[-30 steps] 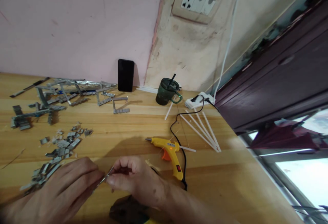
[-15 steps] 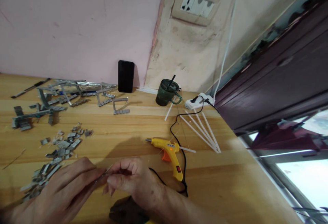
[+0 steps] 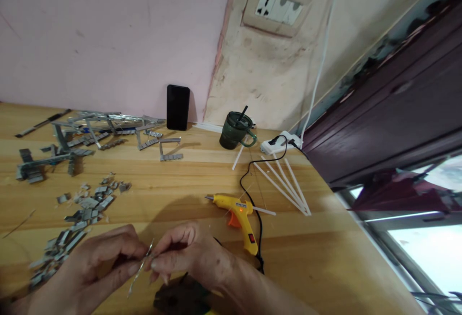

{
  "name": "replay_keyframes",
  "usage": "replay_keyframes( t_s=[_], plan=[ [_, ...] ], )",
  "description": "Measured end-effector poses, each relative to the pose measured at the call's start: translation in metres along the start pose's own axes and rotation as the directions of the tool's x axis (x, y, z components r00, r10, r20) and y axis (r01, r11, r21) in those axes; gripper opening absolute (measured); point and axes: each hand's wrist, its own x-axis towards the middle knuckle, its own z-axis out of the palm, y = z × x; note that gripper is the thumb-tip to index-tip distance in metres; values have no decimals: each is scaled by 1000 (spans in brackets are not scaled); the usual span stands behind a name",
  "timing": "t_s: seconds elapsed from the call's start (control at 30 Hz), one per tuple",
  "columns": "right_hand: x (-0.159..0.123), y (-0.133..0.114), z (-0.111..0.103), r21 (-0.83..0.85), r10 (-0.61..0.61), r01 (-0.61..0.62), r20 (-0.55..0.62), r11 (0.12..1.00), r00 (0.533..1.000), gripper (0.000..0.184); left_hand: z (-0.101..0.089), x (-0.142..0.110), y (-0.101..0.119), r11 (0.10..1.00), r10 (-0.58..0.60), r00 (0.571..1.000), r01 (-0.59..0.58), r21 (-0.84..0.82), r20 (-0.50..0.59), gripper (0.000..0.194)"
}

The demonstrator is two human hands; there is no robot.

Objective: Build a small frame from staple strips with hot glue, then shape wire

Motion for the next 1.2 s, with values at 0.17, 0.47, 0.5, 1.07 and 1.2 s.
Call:
replay_keyframes(
  t_s=[0.17,0.47,0.5,1.07,1.2],
  plan=[
    [0,-2,-4,-38,46,-45,25,998,999,27,9,2,1,800,-362,928,358,-482,88,16],
    [0,7,-4,35,46,-46,-3,998,999,28,20,5,6,663,-478,873,429,-613,94,15],
    [0,8,-4,47,43,-43,-7,998,999,28,20,5,5,666,-468,878,427,-612,103,16],
    [0,9,-5,37,7,-7,-1,999,1000,21,18,1,-13,723,-410,902,413,-554,137,15],
    [0,11,-9,17,32,-32,-4,999,999,23,20,2,-17,737,-385,915,385,-556,122,16]
  ],
)
